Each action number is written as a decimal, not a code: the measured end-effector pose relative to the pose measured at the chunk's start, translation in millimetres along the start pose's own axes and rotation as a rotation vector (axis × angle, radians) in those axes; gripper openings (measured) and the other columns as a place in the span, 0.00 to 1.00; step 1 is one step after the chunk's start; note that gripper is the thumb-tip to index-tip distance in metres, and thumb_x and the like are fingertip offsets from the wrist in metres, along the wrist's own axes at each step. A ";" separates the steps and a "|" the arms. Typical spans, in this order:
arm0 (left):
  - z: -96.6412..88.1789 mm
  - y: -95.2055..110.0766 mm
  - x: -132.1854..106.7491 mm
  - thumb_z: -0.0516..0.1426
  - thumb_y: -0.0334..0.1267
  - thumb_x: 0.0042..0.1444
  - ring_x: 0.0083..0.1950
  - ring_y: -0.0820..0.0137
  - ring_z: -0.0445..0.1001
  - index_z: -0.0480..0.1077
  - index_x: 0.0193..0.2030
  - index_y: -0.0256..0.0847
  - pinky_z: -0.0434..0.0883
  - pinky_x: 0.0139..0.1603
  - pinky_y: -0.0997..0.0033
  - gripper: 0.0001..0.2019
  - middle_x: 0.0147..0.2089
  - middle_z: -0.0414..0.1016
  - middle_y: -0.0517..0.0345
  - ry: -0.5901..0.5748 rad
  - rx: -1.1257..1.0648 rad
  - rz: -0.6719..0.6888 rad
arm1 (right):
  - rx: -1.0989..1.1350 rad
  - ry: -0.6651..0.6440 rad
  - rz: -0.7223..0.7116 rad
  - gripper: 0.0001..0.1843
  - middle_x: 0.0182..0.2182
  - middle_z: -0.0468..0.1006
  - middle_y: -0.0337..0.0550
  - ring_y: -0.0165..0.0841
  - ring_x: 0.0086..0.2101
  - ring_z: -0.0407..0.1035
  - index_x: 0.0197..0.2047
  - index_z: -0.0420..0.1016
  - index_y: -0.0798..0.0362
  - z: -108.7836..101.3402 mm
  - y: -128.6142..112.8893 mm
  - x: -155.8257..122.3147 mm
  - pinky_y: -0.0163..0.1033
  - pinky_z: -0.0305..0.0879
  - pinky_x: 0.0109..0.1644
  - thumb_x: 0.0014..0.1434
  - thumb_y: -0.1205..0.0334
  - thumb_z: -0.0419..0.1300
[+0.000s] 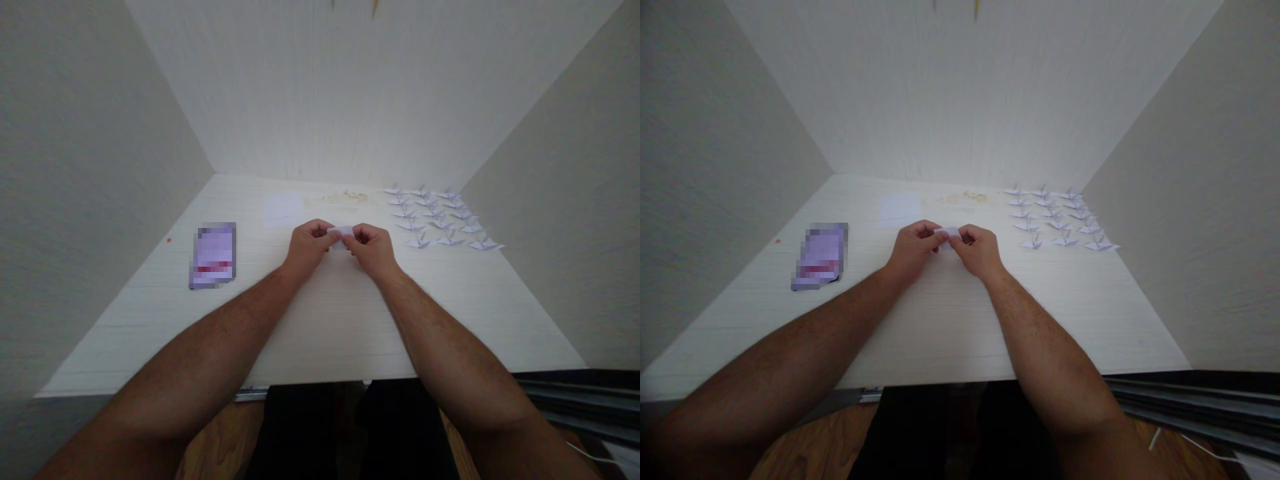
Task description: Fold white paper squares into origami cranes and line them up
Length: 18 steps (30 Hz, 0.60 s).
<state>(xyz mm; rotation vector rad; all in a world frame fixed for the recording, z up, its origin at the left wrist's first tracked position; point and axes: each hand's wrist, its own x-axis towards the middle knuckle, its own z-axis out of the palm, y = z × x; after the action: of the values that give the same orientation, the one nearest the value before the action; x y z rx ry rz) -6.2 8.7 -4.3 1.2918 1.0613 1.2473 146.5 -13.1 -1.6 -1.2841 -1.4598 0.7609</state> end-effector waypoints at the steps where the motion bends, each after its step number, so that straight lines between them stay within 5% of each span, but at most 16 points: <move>1: -0.3 -0.2 0.0 0.67 0.43 0.43 0.23 0.78 0.63 0.73 0.30 0.37 0.60 0.25 0.76 0.12 0.23 0.69 0.64 0.000 -0.003 -0.006 | 0.019 0.009 0.009 0.10 0.19 0.71 0.35 0.26 0.21 0.62 0.26 0.74 0.53 -0.2 -0.2 0.2 0.34 0.56 0.25 0.51 0.55 0.64; 18: -2.7 2.0 2.6 0.66 0.40 0.41 0.24 0.75 0.68 0.75 0.27 0.35 0.65 0.25 0.73 0.10 0.24 0.73 0.57 -0.037 -0.139 -0.135 | 0.201 -0.020 0.005 0.11 0.22 0.75 0.34 0.27 0.23 0.69 0.37 0.81 0.50 -1.7 1.8 1.2 0.34 0.67 0.27 0.49 0.57 0.66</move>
<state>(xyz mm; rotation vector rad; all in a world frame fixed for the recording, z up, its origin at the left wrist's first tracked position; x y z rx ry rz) -8.7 11.3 -2.2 1.1157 1.0008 1.1701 148.8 -11.7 -2.4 -1.1306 -1.3589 0.9026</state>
